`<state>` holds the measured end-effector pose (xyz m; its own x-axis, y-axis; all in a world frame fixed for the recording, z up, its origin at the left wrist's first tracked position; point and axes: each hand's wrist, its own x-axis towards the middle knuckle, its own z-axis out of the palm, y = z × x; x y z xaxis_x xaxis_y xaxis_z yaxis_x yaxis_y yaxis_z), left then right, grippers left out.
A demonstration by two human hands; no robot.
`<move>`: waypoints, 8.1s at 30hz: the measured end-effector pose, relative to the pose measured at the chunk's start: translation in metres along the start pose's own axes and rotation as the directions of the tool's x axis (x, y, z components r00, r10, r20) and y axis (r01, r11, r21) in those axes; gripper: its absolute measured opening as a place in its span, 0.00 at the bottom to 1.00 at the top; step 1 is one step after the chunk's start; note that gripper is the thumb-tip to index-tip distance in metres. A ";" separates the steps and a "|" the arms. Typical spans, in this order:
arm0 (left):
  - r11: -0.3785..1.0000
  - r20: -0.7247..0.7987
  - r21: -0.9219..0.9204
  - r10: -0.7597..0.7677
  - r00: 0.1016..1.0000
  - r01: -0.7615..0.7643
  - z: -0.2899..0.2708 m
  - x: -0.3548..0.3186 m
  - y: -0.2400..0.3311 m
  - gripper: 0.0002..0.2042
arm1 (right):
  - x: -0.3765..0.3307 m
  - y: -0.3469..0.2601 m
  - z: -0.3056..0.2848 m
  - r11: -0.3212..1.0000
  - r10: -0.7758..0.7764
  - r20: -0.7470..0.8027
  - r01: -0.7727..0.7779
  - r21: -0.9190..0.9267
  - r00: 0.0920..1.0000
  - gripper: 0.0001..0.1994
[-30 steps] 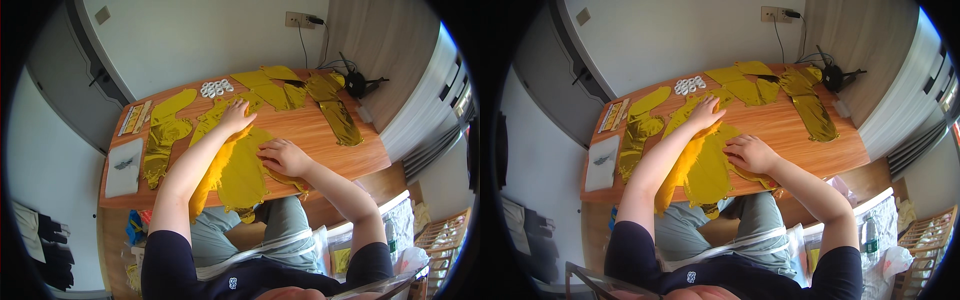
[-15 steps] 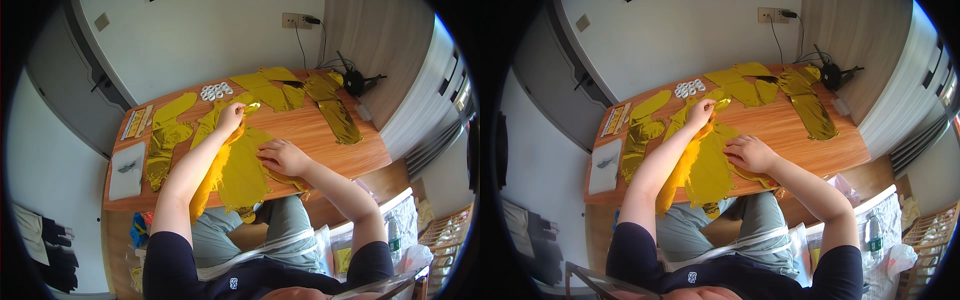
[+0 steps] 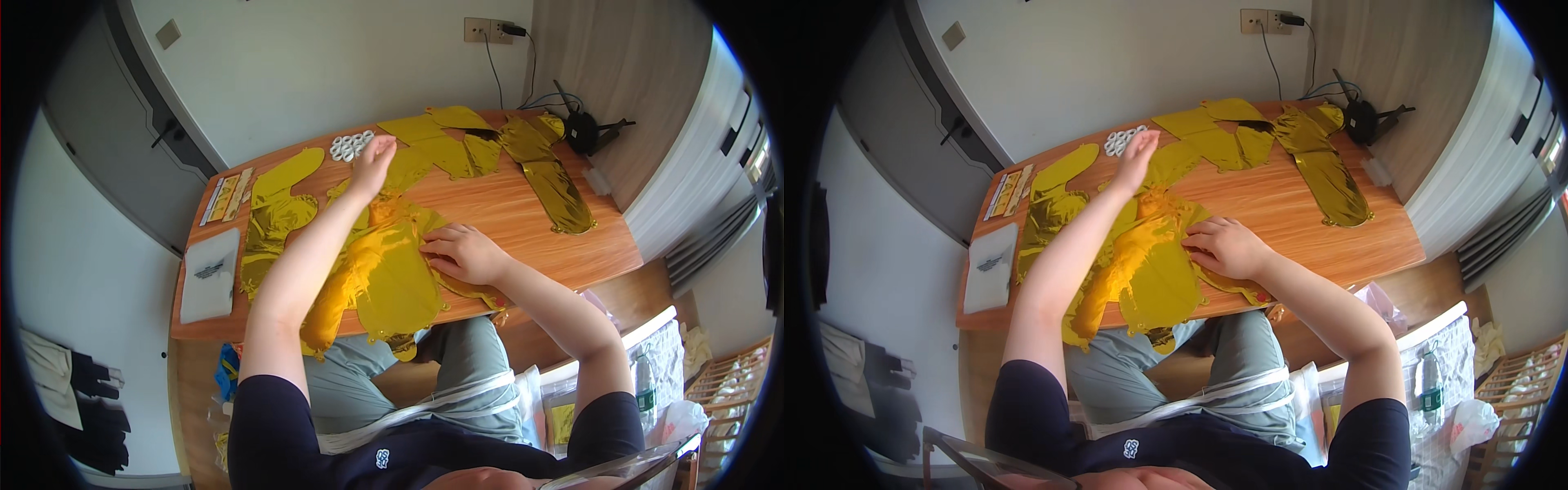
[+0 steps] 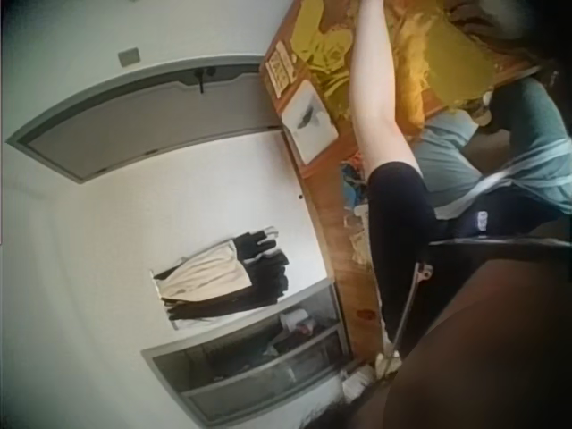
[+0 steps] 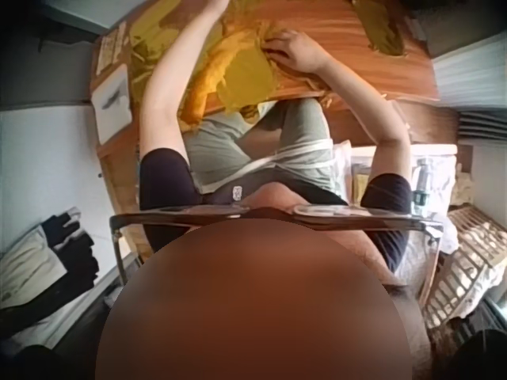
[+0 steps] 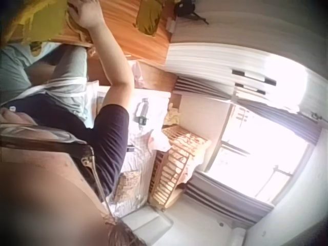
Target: Folding gold-colored foil balloons into a rectangular shape on a desk.
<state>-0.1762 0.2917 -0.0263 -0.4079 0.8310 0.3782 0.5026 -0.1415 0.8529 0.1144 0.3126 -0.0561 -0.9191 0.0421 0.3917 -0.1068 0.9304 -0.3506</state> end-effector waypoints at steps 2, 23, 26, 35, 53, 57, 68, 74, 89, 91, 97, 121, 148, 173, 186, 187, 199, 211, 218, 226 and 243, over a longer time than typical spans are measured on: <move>0.994 0.112 -0.106 -0.008 0.994 0.020 -0.034 -0.005 0.002 0.19 | 0.006 -0.003 0.002 1.000 -0.018 -0.001 0.018 0.009 1.000 0.15; 0.604 0.359 0.793 -0.362 0.860 -0.077 -0.118 -0.118 -0.018 0.57 | 0.004 -0.008 -0.003 0.999 0.044 0.003 -0.044 -0.017 0.999 0.16; 0.606 0.353 0.787 -0.296 0.888 -0.110 -0.125 -0.120 -0.030 0.62 | 0.008 -0.010 -0.002 0.999 0.043 0.004 -0.043 -0.013 0.999 0.16; 0.670 0.349 0.737 -0.274 0.896 -0.083 -0.122 -0.123 -0.023 0.57 | 0.009 -0.007 -0.001 0.998 0.055 0.012 -0.055 -0.003 0.998 0.16; 0.606 0.385 0.783 -0.296 0.874 -0.140 -0.119 -0.108 -0.033 0.64 | 0.011 -0.013 -0.003 0.996 0.090 0.036 -0.089 -0.020 0.995 0.18; 0.629 0.397 0.762 -0.268 0.878 -0.153 -0.122 -0.110 -0.037 0.64 | 0.012 -0.014 -0.002 0.997 0.066 0.017 -0.065 -0.041 0.998 0.17; 0.626 0.435 0.740 -0.169 0.884 -0.245 -0.122 -0.112 -0.039 0.66 | 0.012 -0.012 -0.003 0.997 0.075 0.035 -0.074 -0.037 0.997 0.18; 0.584 0.391 0.782 -0.189 0.901 -0.217 -0.123 -0.116 -0.035 0.68 | 0.013 -0.014 -0.005 0.996 0.079 0.041 -0.078 -0.037 0.996 0.18; 0.509 0.327 0.839 -0.189 0.926 -0.192 -0.123 -0.126 -0.036 0.57 | 0.011 -0.012 -0.003 0.998 0.064 0.035 -0.064 -0.020 0.997 0.18; 0.478 0.343 0.855 -0.233 0.910 -0.201 -0.122 -0.124 -0.036 0.62 | 0.011 -0.012 -0.004 0.996 0.081 0.038 -0.080 -0.028 0.996 0.18; 0.564 0.344 0.808 -0.216 0.914 -0.171 -0.125 -0.125 -0.039 0.63 | 0.011 -0.012 -0.004 0.996 0.085 0.049 -0.085 -0.008 0.995 0.17; 0.524 0.370 0.841 -0.379 0.848 -0.132 -0.139 -0.116 -0.032 0.70 | 0.014 -0.018 -0.010 0.972 0.081 0.097 -0.057 -0.229 0.992 0.20; 0.696 0.376 0.715 -0.299 0.877 -0.069 -0.147 -0.116 -0.046 0.69 | 0.009 -0.019 -0.006 0.988 0.064 0.113 -0.047 -0.147 0.992 0.21; 0.652 0.488 0.694 -0.114 0.865 -0.306 -0.115 -0.129 -0.037 0.49 | 0.010 -0.015 -0.004 0.989 0.072 0.112 -0.057 -0.136 0.991 0.21; 0.843 0.410 0.529 -0.151 0.900 -0.099 -0.118 -0.120 -0.033 0.41 | 0.012 -0.012 -0.005 0.994 0.063 0.106 -0.053 -0.094 0.992 0.21; 0.783 0.403 0.602 -0.131 0.906 -0.155 -0.116 -0.120 -0.033 0.42 | 0.012 -0.013 -0.006 0.994 0.059 0.105 -0.049 -0.099 0.993 0.21; 0.582 0.431 0.773 -0.191 0.882 -0.252 -0.106 -0.128 -0.036 0.49 | 0.012 -0.019 -0.008 0.990 0.087 0.111 -0.074 -0.119 0.990 0.20; 0.588 0.424 0.767 -0.167 0.890 -0.255 -0.107 -0.127 -0.034 0.47 | 0.013 -0.018 -0.009 0.990 0.101 0.113 -0.089 -0.110 0.988 0.22; 0.622 0.425 0.742 -0.151 0.893 -0.248 -0.108 -0.128 -0.038 0.49 | 0.012 -0.018 -0.010 0.985 0.087 0.117 -0.069 -0.156 0.989 0.23; 0.604 0.421 0.758 -0.167 0.891 -0.245 -0.107 -0.128 -0.036 0.50 | 0.010 -0.006 -0.012 0.959 0.169 0.035 -0.172 0.224 0.985 0.24; 0.574 0.419 0.777 -0.162 0.893 -0.261 -0.108 -0.129 -0.039 0.50 | 0.024 0.012 -0.025 0.843 0.369 0.121 -0.386 0.374 0.922 0.23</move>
<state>-0.2256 0.1321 -0.0697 -0.1260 0.9908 0.0491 0.9865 0.1200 0.1110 0.1011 0.3335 -0.0296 -0.9324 0.3376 0.1288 0.1231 0.6317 -0.7653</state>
